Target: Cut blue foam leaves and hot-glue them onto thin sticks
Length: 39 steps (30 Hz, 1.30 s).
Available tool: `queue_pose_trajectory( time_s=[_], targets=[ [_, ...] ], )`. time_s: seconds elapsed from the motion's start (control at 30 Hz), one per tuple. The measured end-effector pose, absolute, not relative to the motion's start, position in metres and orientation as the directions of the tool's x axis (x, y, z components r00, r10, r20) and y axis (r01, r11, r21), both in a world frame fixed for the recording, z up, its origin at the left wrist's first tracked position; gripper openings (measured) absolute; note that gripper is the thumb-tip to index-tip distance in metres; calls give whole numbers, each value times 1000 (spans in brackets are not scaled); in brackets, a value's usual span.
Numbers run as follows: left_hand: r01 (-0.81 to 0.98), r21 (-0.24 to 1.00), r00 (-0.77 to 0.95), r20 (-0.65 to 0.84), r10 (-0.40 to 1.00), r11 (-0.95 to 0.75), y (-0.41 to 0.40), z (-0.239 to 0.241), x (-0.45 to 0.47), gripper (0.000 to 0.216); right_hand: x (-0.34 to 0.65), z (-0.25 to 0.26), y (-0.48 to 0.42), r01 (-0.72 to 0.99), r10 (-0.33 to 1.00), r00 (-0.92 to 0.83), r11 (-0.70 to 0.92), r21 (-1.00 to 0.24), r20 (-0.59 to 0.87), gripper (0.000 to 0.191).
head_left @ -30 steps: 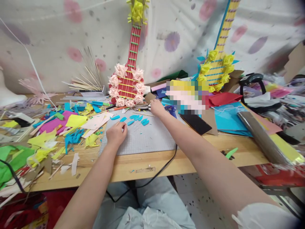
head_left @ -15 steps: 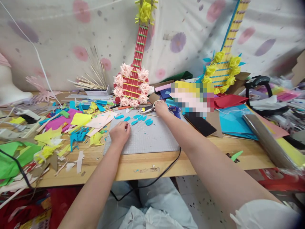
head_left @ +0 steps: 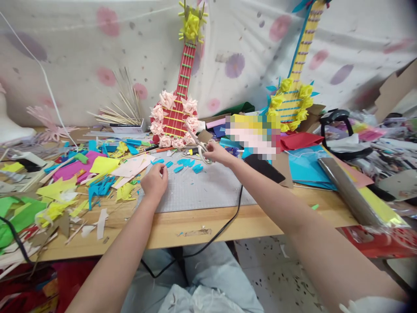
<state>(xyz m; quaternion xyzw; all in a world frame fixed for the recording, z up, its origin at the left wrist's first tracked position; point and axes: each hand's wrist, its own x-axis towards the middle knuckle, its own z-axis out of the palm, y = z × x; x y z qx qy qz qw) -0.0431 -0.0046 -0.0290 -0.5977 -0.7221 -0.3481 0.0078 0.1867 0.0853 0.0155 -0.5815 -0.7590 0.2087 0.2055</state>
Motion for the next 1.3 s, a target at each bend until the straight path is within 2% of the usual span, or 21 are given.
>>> queue_pose_trajectory(
  time_s=[0.03, 0.1, 0.2, 0.3, 0.4, 0.5, 0.6, 0.7, 0.77, 0.87, 0.97, 1.13, 1.2, 1.3],
  targets=[
    [849, 524, -307, 386, 870, 67, -4, -27, -44, 23, 187, 12, 75, 761, 959, -276, 256, -596, 59, 26],
    [799, 590, -336, 271, 902, 120, -1, -22, -46, 24, 187, 6, 52, 781, 950, -312, 267, -564, 17, 40],
    [721, 680, -315, 154, 937, 131, 6, -15, -52, 29, 183, 2, 24, 879, 942, -335, 318, -355, 13, 54],
    [699, 711, -279, 175, 944, 74, 12, -9, -52, 32, 173, 5, 13, 915, 937, -341, 350, -202, 75, 59],
    [693, 721, -207, 226, 952, -20, 13, -6, -46, 30, 164, 8, 15, 905, 926, -377, 376, -198, 34, 60],
    [628, 773, -121, 208, 971, -88, 13, -7, -40, 28, 158, 10, 18, 881, 908, -418, 409, -238, 12, 56],
    [563, 825, -209, 192, 959, -43, 16, -11, -41, 27, 156, 10, 16, 880, 909, -415, 410, -238, 31, 54],
    [536, 843, -331, 248, 910, -35, 20, -12, -42, 26, 156, 8, 12, 895, 918, -392, 396, -206, 62, 57],
    [529, 846, -283, 251, 926, -67, 19, -10, -39, 26, 156, 8, 11, 901, 923, -382, 384, -204, 49, 59],
    [471, 879, -101, 139, 985, -76, 15, -5, -26, 27, 155, 11, 13, 883, 916, -399, 372, -286, -42, 59],
    [427, 904, -12, 26, 1000, -19, 16, -2, -11, 26, 157, 17, 17, 822, 867, -449, 305, -481, -217, 56],
    [503, 860, 56, 70, 996, -88, 33, -7, 9, 21, 176, 19, 26, 600, 748, -580, 126, -790, -321, 46],
    [520, 850, 59, 66, 996, -87, 39, -8, 19, 21, 186, 18, 29, 548, 712, -571, -40, -835, -409, 47],
    [544, 836, 60, 48, 997, -73, 43, -5, 35, 21, 198, 16, 33, 504, 647, -556, -236, -831, -521, 48]
  ],
)
